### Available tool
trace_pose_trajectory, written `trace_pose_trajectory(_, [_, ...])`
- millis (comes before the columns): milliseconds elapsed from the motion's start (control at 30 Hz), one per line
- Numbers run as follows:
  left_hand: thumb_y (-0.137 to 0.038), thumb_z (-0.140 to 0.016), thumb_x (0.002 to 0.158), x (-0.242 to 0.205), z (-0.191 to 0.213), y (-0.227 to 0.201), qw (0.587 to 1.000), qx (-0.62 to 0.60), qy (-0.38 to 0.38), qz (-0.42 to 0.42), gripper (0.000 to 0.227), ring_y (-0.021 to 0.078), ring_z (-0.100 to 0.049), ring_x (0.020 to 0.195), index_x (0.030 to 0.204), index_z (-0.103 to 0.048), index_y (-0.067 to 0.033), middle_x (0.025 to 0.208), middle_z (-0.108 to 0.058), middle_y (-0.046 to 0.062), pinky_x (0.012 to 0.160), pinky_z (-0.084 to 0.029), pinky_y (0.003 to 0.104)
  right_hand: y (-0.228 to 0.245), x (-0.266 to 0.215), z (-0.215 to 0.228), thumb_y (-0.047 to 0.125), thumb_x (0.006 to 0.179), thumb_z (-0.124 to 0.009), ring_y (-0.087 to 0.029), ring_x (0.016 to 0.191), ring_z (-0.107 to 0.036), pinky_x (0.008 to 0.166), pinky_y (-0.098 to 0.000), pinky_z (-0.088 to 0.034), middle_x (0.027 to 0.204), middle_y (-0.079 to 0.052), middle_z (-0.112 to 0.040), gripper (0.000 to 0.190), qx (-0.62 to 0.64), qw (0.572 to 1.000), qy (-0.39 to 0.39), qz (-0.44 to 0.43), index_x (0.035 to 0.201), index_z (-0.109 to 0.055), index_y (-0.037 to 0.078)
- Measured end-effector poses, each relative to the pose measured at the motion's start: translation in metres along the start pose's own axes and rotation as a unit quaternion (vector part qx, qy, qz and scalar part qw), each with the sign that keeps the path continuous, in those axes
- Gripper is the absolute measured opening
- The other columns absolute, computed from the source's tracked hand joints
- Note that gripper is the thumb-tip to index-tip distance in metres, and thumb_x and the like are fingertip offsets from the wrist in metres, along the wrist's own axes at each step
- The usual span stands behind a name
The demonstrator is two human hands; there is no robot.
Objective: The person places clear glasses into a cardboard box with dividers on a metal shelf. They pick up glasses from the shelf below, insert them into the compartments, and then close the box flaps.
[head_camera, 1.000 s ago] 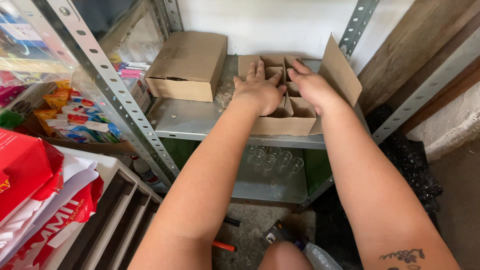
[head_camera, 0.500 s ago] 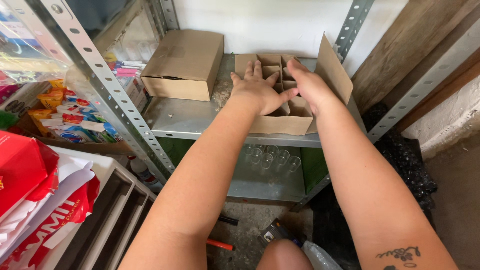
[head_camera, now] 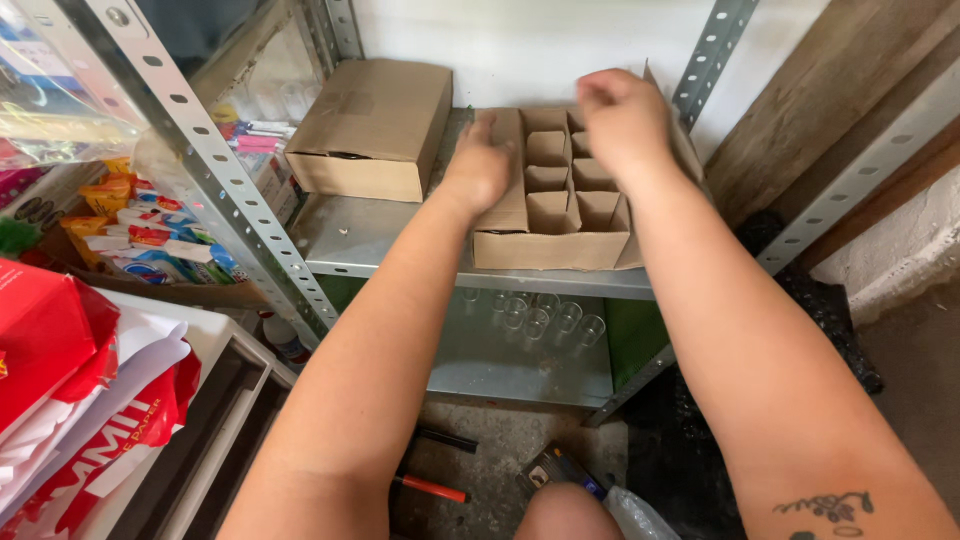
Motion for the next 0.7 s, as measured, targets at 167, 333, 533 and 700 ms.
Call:
trace_pose_trajectory(167, [-0.02, -0.055, 0.077, -0.015, 0.008, 0.002, 0.994, -0.074, -0.006, 0.077, 0.099, 0.0283, -0.051, 0.141, 0.166, -0.011, -0.0143, 0.156, -0.05, 0.013, 0.11, -0.044, 0.035, 0.02, 0.022, -0.06, 0.045, 0.102, -0.052, -0.038, 0.122, -0.057, 0.1, -0.0475, -0.047, 0.135, -0.013, -0.063, 0.044, -0.252, 0.957, 0.134, 0.049, 0.139, -0.061, 0.021])
trace_pose_trajectory(333, [-0.034, -0.077, 0.08, -0.007, 0.007, 0.012, 0.998, -0.038, 0.014, 0.046, 0.104, 0.0364, -0.044, 0.146, 0.165, -0.022, -0.0104, 0.155, -0.048, 0.026, 0.118, -0.038, 0.052, 0.021, 0.036, -0.088, 0.041, 0.11, -0.035, -0.037, 0.146, -0.042, 0.121, -0.0603, -0.02, 0.151, -0.019, -0.055, 0.058, -0.38, 0.895, 0.198, 0.123, 0.161, -0.038, 0.015])
trace_pose_trajectory(533, [-0.034, -0.078, 0.078, -0.012, 0.006, 0.014, 0.995, -0.092, 0.031, 0.036, 0.109, 0.0419, -0.041, 0.146, 0.165, -0.019, -0.0049, 0.156, -0.045, 0.031, 0.118, -0.039, 0.054, 0.026, 0.038, -0.084, 0.051, 0.108, -0.043, -0.038, 0.142, -0.045, 0.117, -0.0546, -0.029, 0.142, -0.025, -0.058, 0.058, -0.35, 0.912, 0.196, 0.089, 0.145, -0.052, 0.007])
trace_pose_trajectory(700, [-0.033, -0.081, 0.075, -0.012, 0.006, 0.016, 0.99, -0.131, 0.035, 0.045, 0.113, 0.0421, -0.042, 0.146, 0.165, -0.019, -0.0032, 0.155, -0.046, 0.029, 0.115, -0.041, 0.057, 0.034, 0.027, -0.084, 0.06, 0.106, -0.05, -0.04, 0.135, -0.054, 0.109, -0.0562, -0.045, 0.14, -0.029, -0.06, 0.08, -0.344, 0.913, 0.216, 0.045, 0.146, -0.05, -0.01])
Point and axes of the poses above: each hand's wrist, its own x-axis towards the middle knuckle, its own z-axis out of the back of the hand, y = z × x, the point moved 5 cm from there along x, towards the middle knuckle
